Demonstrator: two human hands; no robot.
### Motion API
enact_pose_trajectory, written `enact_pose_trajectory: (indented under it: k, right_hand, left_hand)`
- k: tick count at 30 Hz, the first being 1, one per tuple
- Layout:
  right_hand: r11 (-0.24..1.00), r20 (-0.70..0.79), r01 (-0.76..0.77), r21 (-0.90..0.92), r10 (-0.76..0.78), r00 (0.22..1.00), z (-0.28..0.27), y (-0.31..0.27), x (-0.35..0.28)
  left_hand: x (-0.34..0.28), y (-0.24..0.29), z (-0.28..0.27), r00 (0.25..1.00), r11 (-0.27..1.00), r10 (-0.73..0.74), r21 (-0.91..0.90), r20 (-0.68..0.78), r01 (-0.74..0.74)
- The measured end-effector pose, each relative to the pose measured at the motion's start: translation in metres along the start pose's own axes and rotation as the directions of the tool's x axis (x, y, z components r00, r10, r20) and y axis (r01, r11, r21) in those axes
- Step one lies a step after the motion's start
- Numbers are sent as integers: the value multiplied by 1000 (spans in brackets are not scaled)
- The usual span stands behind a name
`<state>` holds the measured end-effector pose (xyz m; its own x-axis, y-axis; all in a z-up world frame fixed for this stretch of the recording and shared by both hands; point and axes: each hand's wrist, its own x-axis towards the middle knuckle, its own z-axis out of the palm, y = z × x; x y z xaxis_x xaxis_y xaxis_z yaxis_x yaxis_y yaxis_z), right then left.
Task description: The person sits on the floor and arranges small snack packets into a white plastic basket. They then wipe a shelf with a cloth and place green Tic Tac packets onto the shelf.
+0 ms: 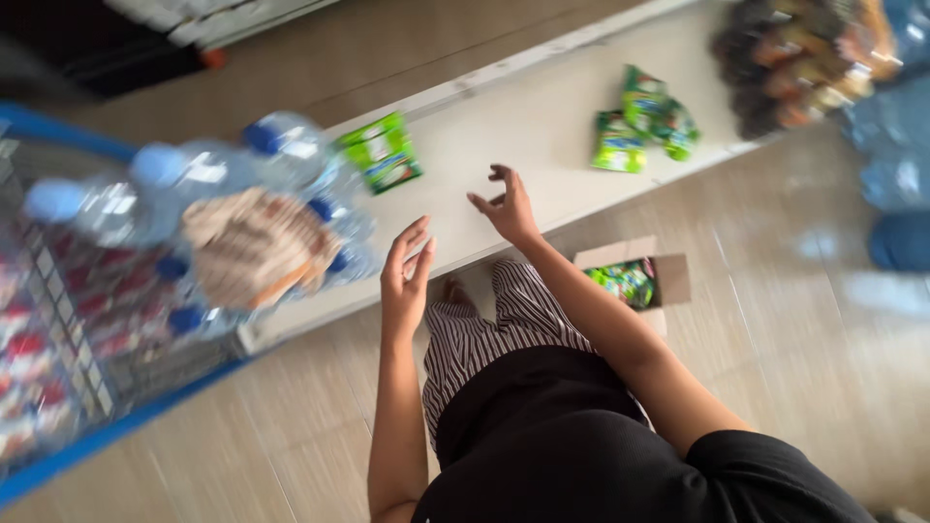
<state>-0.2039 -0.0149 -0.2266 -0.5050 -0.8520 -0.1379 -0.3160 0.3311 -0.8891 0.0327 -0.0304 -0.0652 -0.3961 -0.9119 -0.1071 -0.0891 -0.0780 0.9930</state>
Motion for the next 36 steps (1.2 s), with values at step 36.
enact_pose_trajectory:
  k: [36]
  right_hand:
    - [906, -129, 409, 106, -395, 910, -204, -128, -65]
  left_hand:
    - [45, 50, 165, 984, 967, -179, -179, 20, 179]
